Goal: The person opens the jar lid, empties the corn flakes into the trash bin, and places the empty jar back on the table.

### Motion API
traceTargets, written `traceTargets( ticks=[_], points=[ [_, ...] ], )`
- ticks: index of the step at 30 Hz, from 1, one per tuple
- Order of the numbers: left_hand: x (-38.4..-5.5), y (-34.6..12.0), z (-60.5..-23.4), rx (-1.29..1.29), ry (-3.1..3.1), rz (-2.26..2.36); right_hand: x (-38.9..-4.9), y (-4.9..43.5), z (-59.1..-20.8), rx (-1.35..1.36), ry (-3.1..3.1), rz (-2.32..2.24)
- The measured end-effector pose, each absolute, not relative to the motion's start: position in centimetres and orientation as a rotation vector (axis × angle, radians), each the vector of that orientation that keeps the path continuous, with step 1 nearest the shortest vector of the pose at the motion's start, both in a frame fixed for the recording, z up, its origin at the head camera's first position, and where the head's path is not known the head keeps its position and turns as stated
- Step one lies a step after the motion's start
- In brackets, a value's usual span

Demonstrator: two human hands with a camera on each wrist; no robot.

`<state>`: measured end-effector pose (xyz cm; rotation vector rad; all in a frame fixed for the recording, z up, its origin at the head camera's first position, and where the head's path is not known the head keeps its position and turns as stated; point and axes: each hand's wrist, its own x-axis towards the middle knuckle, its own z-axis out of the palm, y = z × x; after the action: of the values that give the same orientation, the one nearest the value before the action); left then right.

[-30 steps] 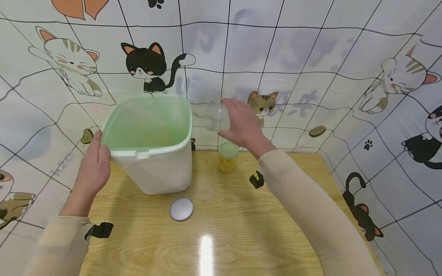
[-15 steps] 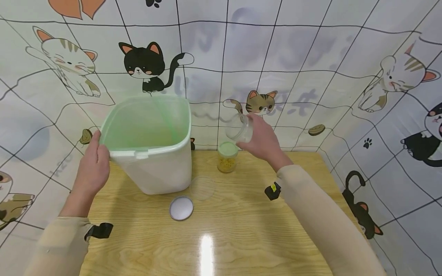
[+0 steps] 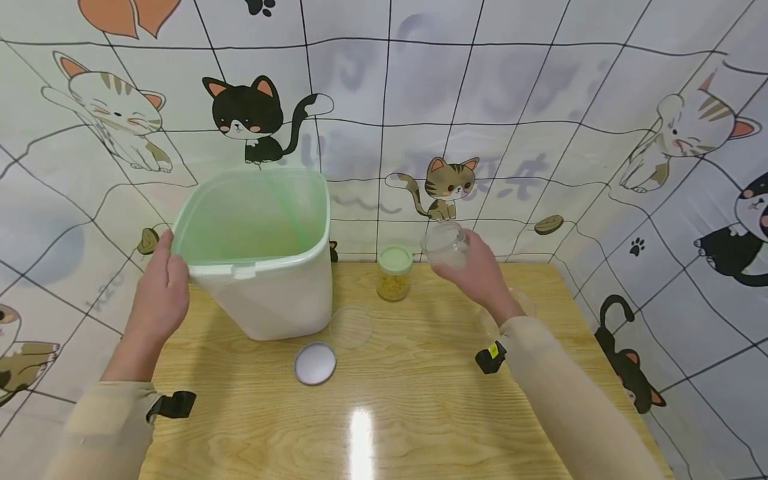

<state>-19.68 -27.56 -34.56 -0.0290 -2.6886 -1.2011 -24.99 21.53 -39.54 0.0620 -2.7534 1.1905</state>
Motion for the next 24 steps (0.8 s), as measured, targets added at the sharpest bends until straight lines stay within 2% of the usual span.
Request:
traceTargets(
  ticks=[24],
  points=[
    [-19.7, -27.6, -34.9, -0.031, -2.680, -1.194, -20.7, 21.0, -50.1, -0.264, -2.594, 1.331]
  ],
)
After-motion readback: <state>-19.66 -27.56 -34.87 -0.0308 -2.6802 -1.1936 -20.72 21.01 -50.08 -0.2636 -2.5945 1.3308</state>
